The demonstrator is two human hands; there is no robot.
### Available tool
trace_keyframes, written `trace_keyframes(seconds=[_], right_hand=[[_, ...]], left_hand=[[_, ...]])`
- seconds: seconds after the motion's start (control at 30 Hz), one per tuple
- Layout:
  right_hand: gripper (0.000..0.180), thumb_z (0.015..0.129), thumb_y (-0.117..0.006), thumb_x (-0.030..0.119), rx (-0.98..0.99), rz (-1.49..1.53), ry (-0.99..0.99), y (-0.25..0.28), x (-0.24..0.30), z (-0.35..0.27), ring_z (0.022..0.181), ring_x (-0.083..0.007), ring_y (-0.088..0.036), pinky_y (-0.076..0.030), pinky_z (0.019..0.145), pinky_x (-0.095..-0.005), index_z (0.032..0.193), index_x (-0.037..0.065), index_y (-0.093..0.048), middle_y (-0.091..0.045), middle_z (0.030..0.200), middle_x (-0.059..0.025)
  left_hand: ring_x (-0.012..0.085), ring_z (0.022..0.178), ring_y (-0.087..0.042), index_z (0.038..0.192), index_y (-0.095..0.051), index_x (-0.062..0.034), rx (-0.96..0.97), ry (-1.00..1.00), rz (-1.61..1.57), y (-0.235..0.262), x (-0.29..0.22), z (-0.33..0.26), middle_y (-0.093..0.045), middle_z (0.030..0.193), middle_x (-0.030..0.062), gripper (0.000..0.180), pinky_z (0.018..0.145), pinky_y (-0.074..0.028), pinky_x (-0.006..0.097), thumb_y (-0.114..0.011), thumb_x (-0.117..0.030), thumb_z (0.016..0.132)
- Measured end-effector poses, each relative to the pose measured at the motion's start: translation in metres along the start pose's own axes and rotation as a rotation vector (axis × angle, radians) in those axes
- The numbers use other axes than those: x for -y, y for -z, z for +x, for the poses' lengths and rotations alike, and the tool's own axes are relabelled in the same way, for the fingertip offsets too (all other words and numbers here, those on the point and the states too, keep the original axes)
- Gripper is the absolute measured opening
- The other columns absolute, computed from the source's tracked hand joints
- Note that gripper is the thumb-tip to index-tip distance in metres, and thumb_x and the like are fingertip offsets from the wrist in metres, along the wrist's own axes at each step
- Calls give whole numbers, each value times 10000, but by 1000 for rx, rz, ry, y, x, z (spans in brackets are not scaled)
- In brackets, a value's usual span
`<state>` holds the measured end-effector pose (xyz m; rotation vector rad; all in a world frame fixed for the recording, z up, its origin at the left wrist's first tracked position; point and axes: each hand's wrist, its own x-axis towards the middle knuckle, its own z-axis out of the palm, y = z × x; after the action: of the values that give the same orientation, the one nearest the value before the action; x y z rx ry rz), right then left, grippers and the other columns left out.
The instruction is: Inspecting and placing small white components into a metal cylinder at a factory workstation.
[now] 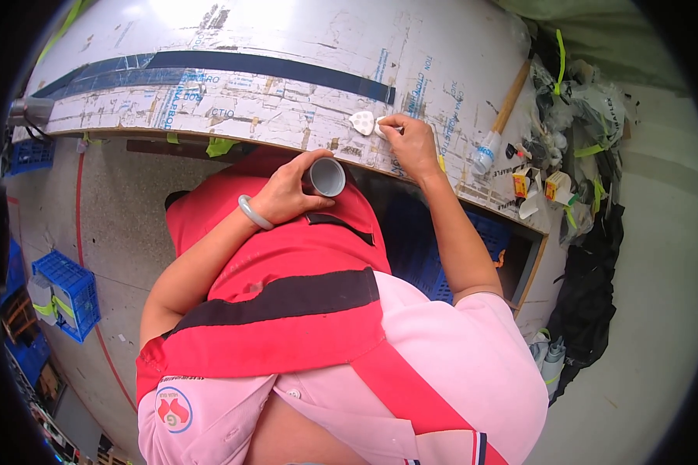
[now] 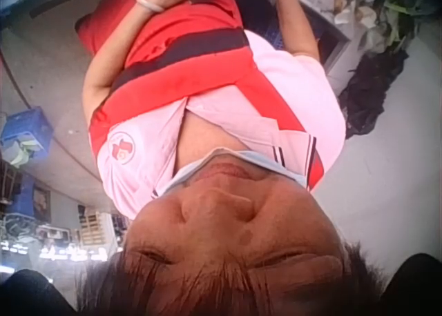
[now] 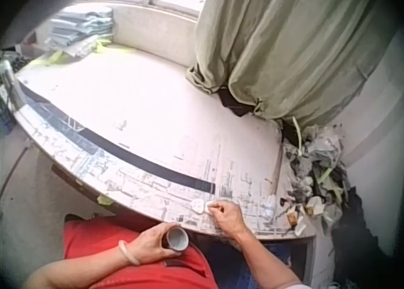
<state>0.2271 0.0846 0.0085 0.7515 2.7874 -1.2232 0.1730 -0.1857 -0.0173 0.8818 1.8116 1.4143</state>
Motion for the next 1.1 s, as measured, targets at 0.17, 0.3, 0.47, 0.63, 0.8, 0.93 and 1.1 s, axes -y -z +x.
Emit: trace_keyframes(seconds=[0.17, 0.3, 0.47, 0.63, 0.8, 0.93, 1.1], right_hand=[[202, 908, -680, 165, -3, -6, 8, -1, 0, 0, 586, -141, -647, -526, 587, -292, 1019, 17, -764, -734, 791, -96], [185, 913, -684, 147, -3, -11, 12, -2, 1, 0, 584, -106, -606, -500, 572, -271, 1016, 15, -764, -722, 788, -62], [172, 920, -686, 132, 1, -9, -5, -2, 2, -1, 576, -76, -570, -480, 557, -250, 1016, 12, -764, -714, 792, -34], [176, 924, -686, 138, -20, -23, 15, -2, 3, -1, 583, -76, -577, -485, 559, -247, 1020, 14, -766, -721, 806, -35], [176, 925, -685, 138, -16, -10, 0, -2, -1, 0, 593, -73, -580, -486, 560, -245, 1021, 15, -766, -725, 813, -35], [174, 927, -686, 139, -24, -8, 37, -3, -3, 0, 600, -71, -582, -483, 559, -242, 1020, 16, -766, -728, 820, -35], [179, 911, -687, 147, -57, -64, 104, -4, -1, -2, 671, -140, -643, -510, 637, -283, 1010, 19, -763, -742, 858, -87]], left_hand=[[302, 1187, -615, 1382, -509, -16, -4, -11, -4, 0, 1, 0, -618, 1282, 189, 768, 1016, -481, 365, -881, -171, 728], [296, 1178, -618, 1381, -510, -17, -1, -1, -14, 0, 1, 0, -619, 1275, 185, 764, 1009, -484, 363, -881, -167, 730], [293, 1172, -620, 1383, -509, -20, -6, -1, -15, -2, 4, 0, -620, 1271, 184, 768, 1003, -488, 363, -885, -167, 729], [350, 1116, -632, 1351, -530, -29, -43, -50, -17, -3, 6, 0, -620, 1239, 208, 743, 968, -511, 386, -874, -190, 712], [348, 1117, -633, 1351, -531, -27, -26, -30, -35, -2, 5, 0, -623, 1234, 208, 745, 968, -510, 385, -875, -190, 710], [348, 1108, -634, 1344, -534, -27, -53, -63, -8, -4, 5, 0, -629, 1211, 205, 740, 963, -509, 381, -876, -183, 706], [347, 1105, -634, 1336, -538, -31, -38, -49, -38, -4, 2, -1, -630, 1202, 201, 732, 962, -508, 380, -876, -174, 704]])
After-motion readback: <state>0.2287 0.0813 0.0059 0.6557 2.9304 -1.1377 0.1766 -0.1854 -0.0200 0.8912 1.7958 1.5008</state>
